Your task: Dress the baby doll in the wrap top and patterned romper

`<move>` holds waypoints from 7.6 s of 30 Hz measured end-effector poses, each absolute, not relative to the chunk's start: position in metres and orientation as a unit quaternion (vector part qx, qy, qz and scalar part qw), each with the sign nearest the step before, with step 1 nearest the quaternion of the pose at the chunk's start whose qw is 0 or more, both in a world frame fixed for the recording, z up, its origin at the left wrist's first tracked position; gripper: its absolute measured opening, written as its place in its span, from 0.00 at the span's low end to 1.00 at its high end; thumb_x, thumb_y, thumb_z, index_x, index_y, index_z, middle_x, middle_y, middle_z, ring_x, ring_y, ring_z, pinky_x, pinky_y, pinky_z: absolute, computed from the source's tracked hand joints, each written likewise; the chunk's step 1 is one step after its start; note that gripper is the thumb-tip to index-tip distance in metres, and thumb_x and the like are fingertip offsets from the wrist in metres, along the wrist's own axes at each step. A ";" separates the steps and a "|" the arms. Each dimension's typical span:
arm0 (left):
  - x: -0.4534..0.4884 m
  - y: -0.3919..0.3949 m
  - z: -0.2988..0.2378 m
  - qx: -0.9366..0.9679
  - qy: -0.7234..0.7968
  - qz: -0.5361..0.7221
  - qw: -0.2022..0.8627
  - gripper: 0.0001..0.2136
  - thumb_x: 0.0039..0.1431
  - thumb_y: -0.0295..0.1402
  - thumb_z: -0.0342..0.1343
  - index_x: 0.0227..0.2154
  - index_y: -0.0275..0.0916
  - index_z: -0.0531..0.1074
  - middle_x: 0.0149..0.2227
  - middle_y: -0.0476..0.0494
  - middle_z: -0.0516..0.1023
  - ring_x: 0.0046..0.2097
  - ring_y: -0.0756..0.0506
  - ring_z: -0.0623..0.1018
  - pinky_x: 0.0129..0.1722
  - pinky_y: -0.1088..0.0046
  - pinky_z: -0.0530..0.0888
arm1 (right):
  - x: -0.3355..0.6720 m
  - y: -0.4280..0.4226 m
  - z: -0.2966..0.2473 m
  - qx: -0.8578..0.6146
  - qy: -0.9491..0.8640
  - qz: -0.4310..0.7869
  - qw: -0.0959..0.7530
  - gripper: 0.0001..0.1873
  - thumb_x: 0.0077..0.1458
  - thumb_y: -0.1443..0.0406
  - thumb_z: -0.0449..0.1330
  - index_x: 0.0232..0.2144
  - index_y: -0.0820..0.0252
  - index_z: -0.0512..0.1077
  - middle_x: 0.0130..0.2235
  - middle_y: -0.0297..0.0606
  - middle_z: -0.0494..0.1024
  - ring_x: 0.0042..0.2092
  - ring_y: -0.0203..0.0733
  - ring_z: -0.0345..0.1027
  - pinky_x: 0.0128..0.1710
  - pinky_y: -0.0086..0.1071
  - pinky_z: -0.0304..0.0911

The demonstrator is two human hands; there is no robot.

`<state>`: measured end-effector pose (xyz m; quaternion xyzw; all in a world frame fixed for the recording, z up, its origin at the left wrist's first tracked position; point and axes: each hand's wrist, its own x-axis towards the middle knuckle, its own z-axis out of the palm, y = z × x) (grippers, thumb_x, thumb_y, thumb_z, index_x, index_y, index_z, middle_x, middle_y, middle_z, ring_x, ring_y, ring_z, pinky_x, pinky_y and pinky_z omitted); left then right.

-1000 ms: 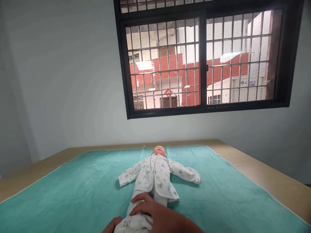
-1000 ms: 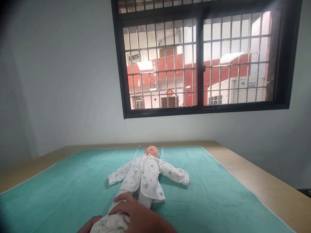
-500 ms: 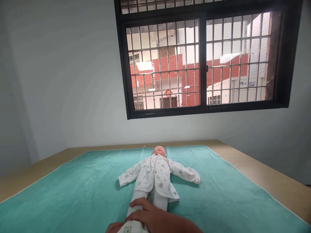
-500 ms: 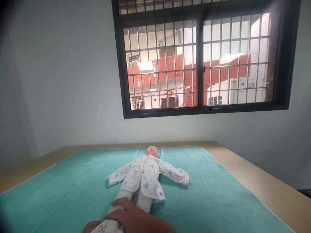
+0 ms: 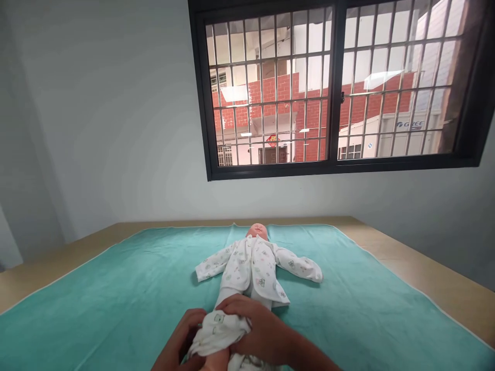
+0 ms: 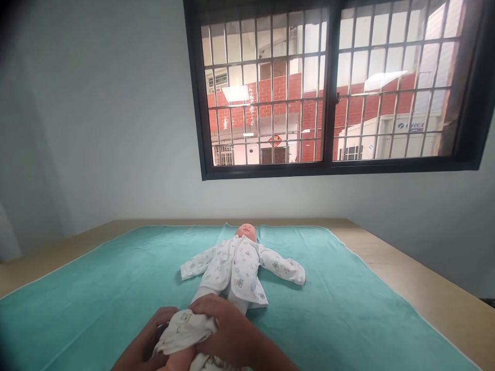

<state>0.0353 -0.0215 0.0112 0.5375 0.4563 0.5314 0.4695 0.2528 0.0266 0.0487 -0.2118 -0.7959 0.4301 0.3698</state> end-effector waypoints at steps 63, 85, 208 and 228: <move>0.045 0.082 0.053 0.794 0.341 0.330 0.380 0.05 0.52 0.38 0.63 0.27 0.44 0.80 0.43 0.44 0.73 0.51 0.41 0.70 0.55 0.66 0.64 | 0.294 0.054 0.059 -0.391 -0.820 0.247 0.336 0.12 0.51 0.55 0.65 0.25 0.55 0.78 0.35 0.37 0.75 0.41 0.43 0.66 0.45 0.38 0.62; 0.059 0.061 0.066 0.802 0.303 0.280 0.432 0.05 0.51 0.35 0.62 0.31 0.43 0.78 0.46 0.45 0.74 0.54 0.40 0.68 0.57 0.64 0.64 | 0.272 0.047 0.051 -0.498 -0.675 0.338 0.427 0.18 0.56 0.53 0.57 0.22 0.59 0.61 0.23 0.27 0.60 0.29 0.33 0.51 0.28 0.28 0.50; 0.073 0.161 0.007 0.625 0.417 0.492 0.440 0.15 0.54 0.44 0.52 0.25 0.38 0.73 0.29 0.47 0.76 0.37 0.42 0.71 0.41 0.67 0.67 | 0.329 0.150 -0.004 -0.559 -0.649 0.259 0.446 0.26 0.56 0.43 0.50 0.21 0.57 0.58 0.25 0.30 0.61 0.32 0.38 0.56 0.34 0.32 0.55; 0.068 0.162 0.001 0.523 0.416 0.468 0.579 0.15 0.48 0.44 0.63 0.23 0.37 0.71 0.24 0.51 0.73 0.27 0.49 0.70 0.28 0.74 0.64 | 0.344 0.152 -0.004 -0.521 -0.651 0.338 0.436 0.23 0.51 0.46 0.56 0.20 0.58 0.62 0.23 0.30 0.64 0.28 0.36 0.56 0.29 0.31 0.54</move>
